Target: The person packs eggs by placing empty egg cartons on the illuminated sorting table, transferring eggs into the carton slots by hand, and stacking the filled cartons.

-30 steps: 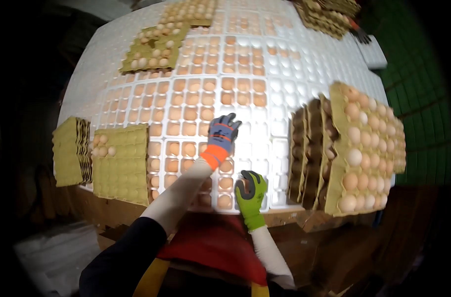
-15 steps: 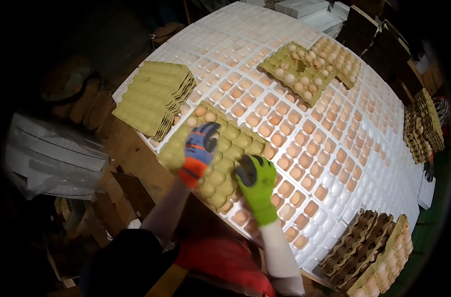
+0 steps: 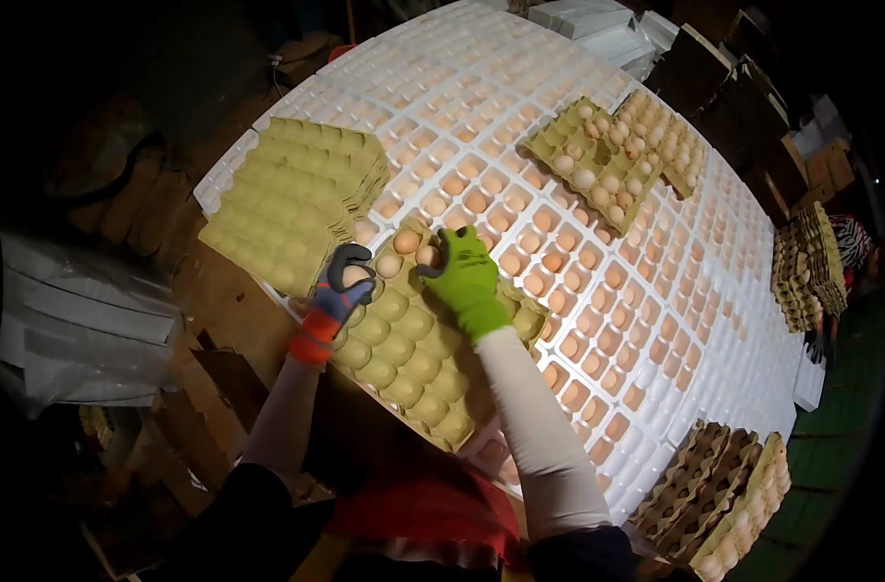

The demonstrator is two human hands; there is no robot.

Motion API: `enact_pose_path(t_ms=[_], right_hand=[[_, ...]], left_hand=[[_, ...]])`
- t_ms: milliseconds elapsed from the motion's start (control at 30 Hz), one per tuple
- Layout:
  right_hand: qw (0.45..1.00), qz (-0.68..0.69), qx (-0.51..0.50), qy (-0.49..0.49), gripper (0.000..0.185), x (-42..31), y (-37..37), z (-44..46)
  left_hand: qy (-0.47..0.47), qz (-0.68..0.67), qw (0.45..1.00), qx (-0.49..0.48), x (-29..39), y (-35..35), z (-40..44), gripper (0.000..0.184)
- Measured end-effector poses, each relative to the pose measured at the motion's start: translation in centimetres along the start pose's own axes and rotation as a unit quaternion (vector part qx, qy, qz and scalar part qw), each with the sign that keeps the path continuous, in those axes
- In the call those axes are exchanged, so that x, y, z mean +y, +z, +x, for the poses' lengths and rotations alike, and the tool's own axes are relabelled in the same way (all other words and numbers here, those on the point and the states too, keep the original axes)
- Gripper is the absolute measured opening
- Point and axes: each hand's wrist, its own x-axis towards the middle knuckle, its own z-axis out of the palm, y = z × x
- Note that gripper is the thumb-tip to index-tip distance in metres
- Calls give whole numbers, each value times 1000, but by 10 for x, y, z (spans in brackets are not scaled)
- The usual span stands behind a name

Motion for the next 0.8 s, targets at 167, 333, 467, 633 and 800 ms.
enact_pose_path(t_ms=[167,333,467,633,800], right_hand=[[988,145,-1,61,32,2,-5,15],[917,393,-41,62,38,15,-19,25],[962,-216,109,-129,33,5,68,41],[972,-227,-55,-17,36,1,58,49],[784,594,15,179,38,47,-66,-56]], left_hand=[[80,632,767,80,13,34,35,49],[59,393,916,51,7,6,31,36],[-79,-97,989,79,-51,-31,4,36],[-74,-179,980,-56,-22,-12,-11,42],[104,107,988,-37,-7,28,-32,39]])
